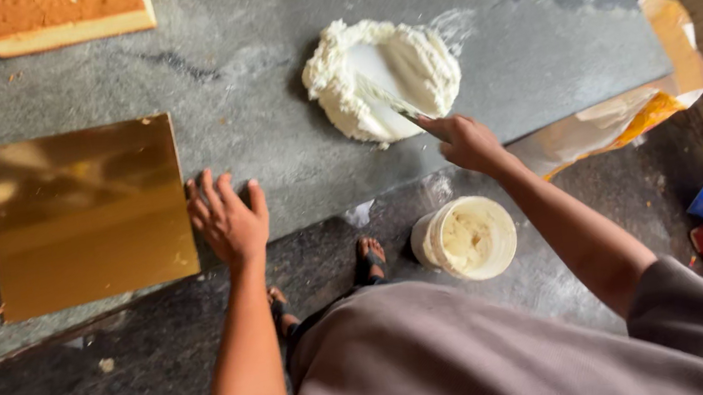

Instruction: The person wipes a square gold-colored board with a blue cloth and then spreads white cream onto the workbench using a metal spatula.

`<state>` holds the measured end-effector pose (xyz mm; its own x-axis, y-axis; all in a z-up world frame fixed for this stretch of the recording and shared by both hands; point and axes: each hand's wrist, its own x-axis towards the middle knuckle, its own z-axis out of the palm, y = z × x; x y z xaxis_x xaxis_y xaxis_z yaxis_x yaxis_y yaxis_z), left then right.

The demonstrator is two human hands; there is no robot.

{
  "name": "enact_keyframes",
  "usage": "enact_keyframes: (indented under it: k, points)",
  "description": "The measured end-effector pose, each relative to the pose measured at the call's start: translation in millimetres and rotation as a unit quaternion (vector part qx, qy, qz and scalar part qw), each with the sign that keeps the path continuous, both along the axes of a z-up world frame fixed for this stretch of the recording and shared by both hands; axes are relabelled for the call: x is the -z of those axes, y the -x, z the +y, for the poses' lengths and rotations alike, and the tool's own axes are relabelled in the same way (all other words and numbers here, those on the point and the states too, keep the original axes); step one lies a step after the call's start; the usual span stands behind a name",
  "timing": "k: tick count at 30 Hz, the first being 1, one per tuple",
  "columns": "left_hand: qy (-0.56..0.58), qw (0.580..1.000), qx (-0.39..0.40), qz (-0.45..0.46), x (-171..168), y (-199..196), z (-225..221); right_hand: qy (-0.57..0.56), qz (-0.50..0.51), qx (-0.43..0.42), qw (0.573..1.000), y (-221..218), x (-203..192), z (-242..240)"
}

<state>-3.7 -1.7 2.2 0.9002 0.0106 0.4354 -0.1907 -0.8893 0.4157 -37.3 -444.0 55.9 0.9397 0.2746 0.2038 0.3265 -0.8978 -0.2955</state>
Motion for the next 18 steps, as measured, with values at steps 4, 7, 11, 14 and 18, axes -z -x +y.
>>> enact_keyframes:
  k: [4,7,11,14,18]
  points:
    - [-0.011,1.000,0.002,-0.002,6,1,1,0.003,0.265,0.225,0.938,34,-63,-58]
    - [-0.014,1.000,0.008,-0.002,8,4,0,-0.189,0.249,0.235,0.920,44,-83,-77]
    - [-0.025,1.000,0.009,0.015,6,-3,1,-0.290,0.139,0.355,0.878,49,-25,-66]
    - [-0.031,0.999,0.008,0.044,9,3,-2,-0.395,0.103,0.428,0.806,91,45,-32]
    - [-0.036,0.997,-0.007,0.061,6,2,7,-0.391,0.062,0.291,0.871,118,83,67]
